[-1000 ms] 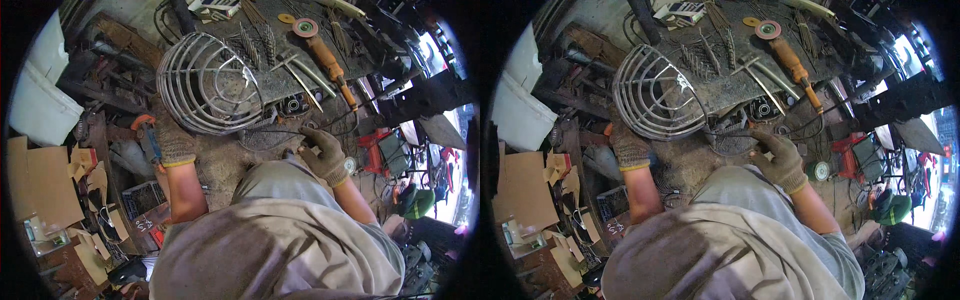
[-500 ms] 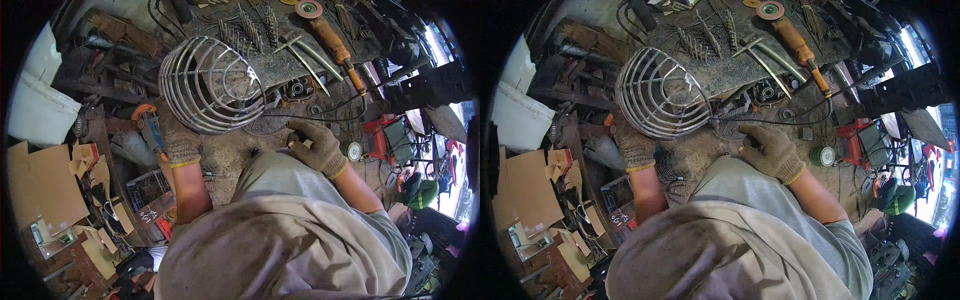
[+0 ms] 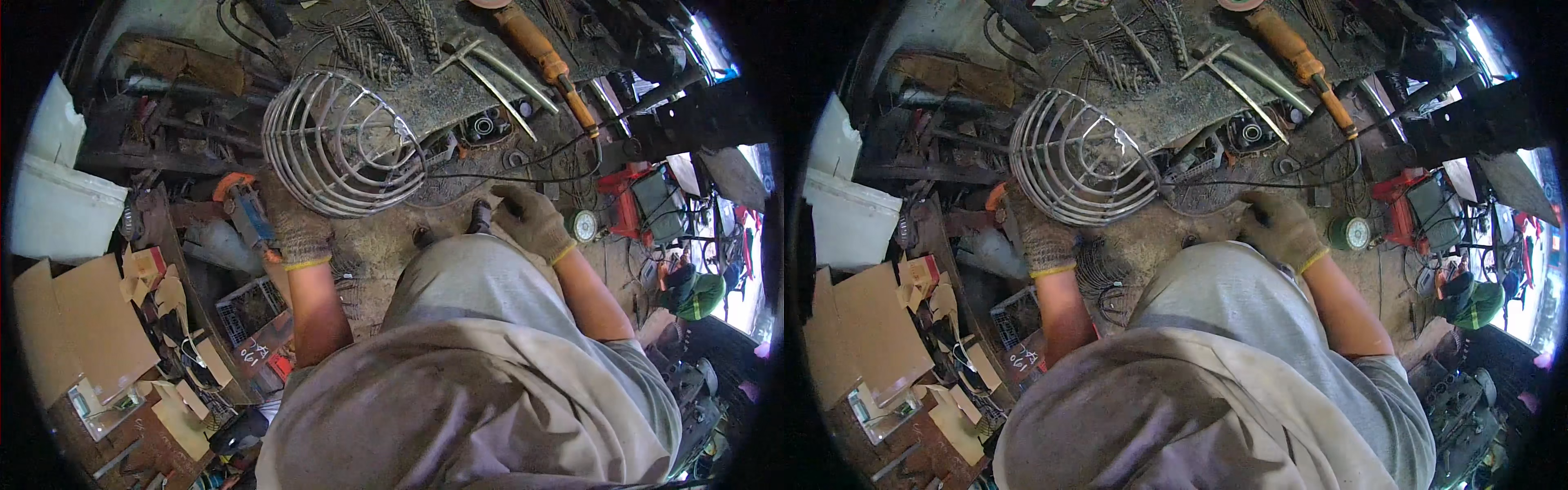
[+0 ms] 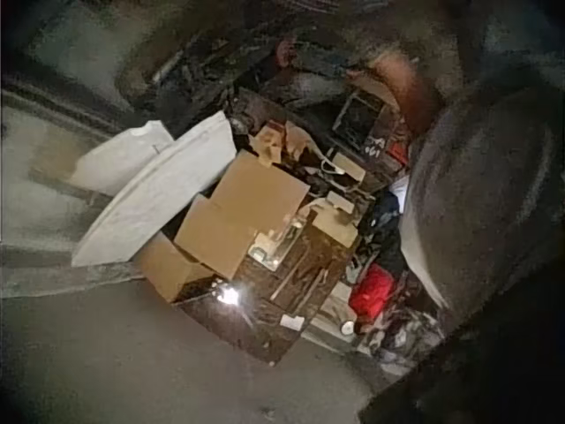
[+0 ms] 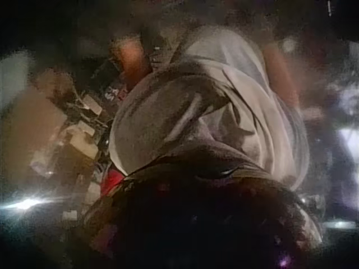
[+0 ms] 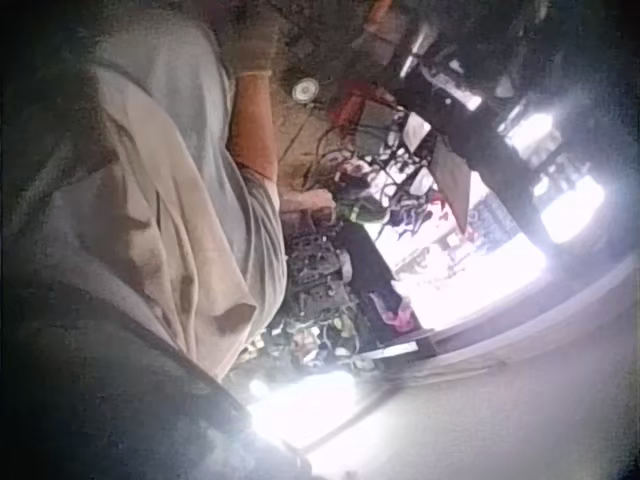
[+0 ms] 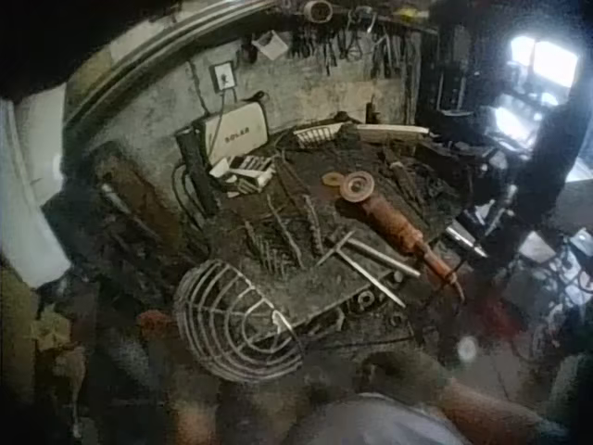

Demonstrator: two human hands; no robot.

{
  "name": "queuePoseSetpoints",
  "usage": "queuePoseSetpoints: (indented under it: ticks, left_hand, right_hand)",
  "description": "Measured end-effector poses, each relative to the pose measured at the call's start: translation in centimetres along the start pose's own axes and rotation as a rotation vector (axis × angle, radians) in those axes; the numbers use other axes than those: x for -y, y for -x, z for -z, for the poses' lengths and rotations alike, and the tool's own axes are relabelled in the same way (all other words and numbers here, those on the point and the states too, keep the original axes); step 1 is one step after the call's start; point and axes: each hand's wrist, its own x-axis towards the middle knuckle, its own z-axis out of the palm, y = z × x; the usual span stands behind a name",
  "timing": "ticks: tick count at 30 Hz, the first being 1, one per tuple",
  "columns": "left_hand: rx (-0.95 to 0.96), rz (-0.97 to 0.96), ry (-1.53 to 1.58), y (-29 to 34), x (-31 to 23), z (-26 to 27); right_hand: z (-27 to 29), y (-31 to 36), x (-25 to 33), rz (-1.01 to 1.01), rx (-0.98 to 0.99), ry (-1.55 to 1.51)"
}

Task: The person grinds a curved metal wire structure using an angle grinder, strikes the assembly with a hammer, and welds a joint on the frame.

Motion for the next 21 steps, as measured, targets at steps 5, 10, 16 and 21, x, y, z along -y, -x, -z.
queuePoseSetpoints:
  ticks: [5,10,16,21]
  left_hand:
    - [-0.180,0.478,0.990,-1.0,-3.2,-2.6]
    - [-0.104,0.526,1.011,-1.8,-0.3,-3.7]
    - [-0.087,0.581,1.063,-1.8,4.3,-2.0]
    - [-0.262,0.863,0.836,-2.0,-3.4,-8.3]
  right_hand:
    - [-2.6,2.0,-11.5,-0.323,0.079,0.107]
    - [-7.3,11.1,-33.1,0.012,0.598,0.759]
    - [-8.1,16.1,-28.9,-0.897,0.370,-0.046]
    - [-9.8,14.5,-25.3,-0.859,0.104,-0.111]
